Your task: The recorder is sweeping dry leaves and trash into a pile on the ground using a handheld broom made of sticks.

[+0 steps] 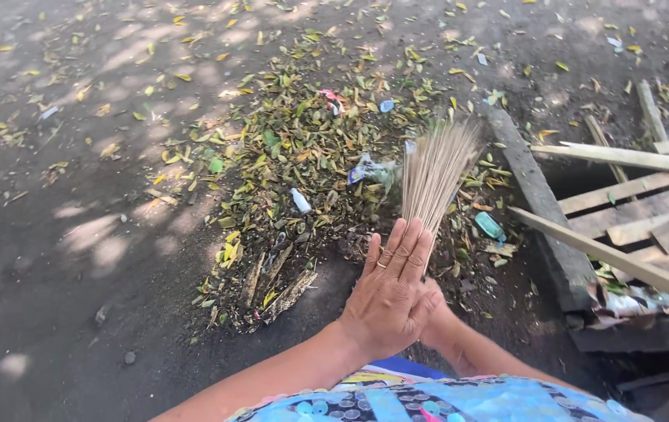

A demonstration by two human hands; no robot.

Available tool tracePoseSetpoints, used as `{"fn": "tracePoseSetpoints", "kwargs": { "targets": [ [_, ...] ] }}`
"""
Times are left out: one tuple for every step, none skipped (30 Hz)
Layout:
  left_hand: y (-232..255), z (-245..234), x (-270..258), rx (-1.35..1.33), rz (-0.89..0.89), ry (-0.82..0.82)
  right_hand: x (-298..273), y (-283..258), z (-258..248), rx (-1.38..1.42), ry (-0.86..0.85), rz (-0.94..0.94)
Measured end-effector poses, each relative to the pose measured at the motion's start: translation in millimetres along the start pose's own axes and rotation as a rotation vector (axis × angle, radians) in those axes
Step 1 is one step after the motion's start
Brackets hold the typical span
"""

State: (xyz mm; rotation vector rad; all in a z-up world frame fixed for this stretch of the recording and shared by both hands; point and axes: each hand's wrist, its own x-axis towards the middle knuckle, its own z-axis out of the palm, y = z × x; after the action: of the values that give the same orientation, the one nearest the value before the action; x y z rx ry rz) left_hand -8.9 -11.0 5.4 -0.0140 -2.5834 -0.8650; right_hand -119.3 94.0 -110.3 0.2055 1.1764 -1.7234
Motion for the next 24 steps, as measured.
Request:
{"fn": "tracePoseSetpoints", "kwargs": {
  "targets": [
    [-3.7, -3.7, -1.7, 0.007, -0.006, 0.009, -8.9, 5.4, 17.8, -0.008, -0.01, 0.003],
    [-6.7, -6.6, -3.2, 0.027, -0.01, 0.011, -18.8, 10.5, 34.4, 0.095, -0.075, -0.103],
    [-9.9, -9.7, -5.2, 0.047, -0.013, 0.012, -29.0, 16.1, 51.0, 0.2, -0.144, -0.206],
    [-12.0, -13.4, -6.7, 0.053, -0.022, 0.021, -24.6, 13.8, 50.5, 0.192, -0.153, -0.198],
    [-14.4, -17.3, -9.1, 0.053, -0.035, 0.025, -22.7, 16.3, 53.8, 0.156, -0.179, -0.19],
    [-17.1, -21.5, -15.0, 0.056, -0.052, 0.026, -23.5, 25.9, 61.3, 0.122, -0.205, -0.178],
    [-19.1, -25.9, -20.8, 0.064, -0.067, 0.033, -21.1, 31.0, 64.4, 0.088, -0.233, -0.165],
    [-21.5, -32.6, -22.7, 0.083, -0.085, 0.041, -16.9, 32.4, 70.1, 0.052, -0.266, -0.151],
    [-24.2, -39.8, -25.5, 0.103, -0.103, 0.048, -12.9, 35.0, 76.6, 0.018, -0.301, -0.137],
    [-27.4, -46.1, -33.9, 0.116, -0.127, 0.062, -7.9, 42.7, 81.9, -0.021, -0.337, -0.119],
    [-30.9, -52.5, -43.1, 0.121, -0.135, 0.087, -2.7, 51.3, 87.6, -0.059, -0.374, -0.101],
    [-32.7, -58.6, -49.6, 0.127, -0.152, 0.113, 1.7, 56.8, 92.5, -0.099, -0.413, -0.075],
    [-35.0, -64.8, -57.8, 0.141, -0.183, 0.127, 7.0, 61.9, 97.0, -0.139, -0.453, -0.05],
    [-38.1, -71.5, -69.1, 0.149, -0.195, 0.144, 12.3, 70.0, 102.6, -0.18, -0.494, -0.026],
    [-41.1, -77.5, -80.7, 0.158, -0.207, 0.161, 17.7, 78.7, 107.9, -0.22, -0.535, -0.003],
    [-42.2, -82.2, -89.0, 0.173, -0.237, 0.173, 23.8, 86.2, 110.4, -0.257, -0.577, 0.021],
    [-43.3, -87.2, -97.2, 0.178, -0.277, 0.181, 30.0, 93.7, 113.5, -0.292, -0.619, 0.044],
    [-44.0, -95.4, -107.9, 0.176, -0.316, 0.186, 33.0, 103.5, 119.1, -0.326, -0.654, 0.068],
    [-43.2, -103.7, -118.3, 0.184, -0.346, 0.195, 36.6, 114.0, 124.5, -0.359, -0.691, 0.092],
    [-41.8, -108.2, -127.1, 0.198, -0.354, 0.194, 40.7, 122.5, 126.0, -0.39, -0.724, 0.111],
    [-40.4, -112.6, -135.2, 0.211, -0.361, 0.193, 45.2, 129.8, 127.3, -0.421, -0.758, 0.13],
    [-41.7, -115.7, -143.1, 0.211, -0.375, 0.203, 52.0, 131.9, 125.3, -0.455, -0.785, 0.139],
    [-42.8, -118.9, -150.8, 0.22, -0.389, 0.208, 57.5, 132.8, 126.8, -0.49, -0.812, 0.149],
    [-42.6, -119.9, -158.4, 0.229, -0.4, 0.215, 62.5, 133.3, 130.6, -0.527, -0.838, 0.155]
  ]
}}
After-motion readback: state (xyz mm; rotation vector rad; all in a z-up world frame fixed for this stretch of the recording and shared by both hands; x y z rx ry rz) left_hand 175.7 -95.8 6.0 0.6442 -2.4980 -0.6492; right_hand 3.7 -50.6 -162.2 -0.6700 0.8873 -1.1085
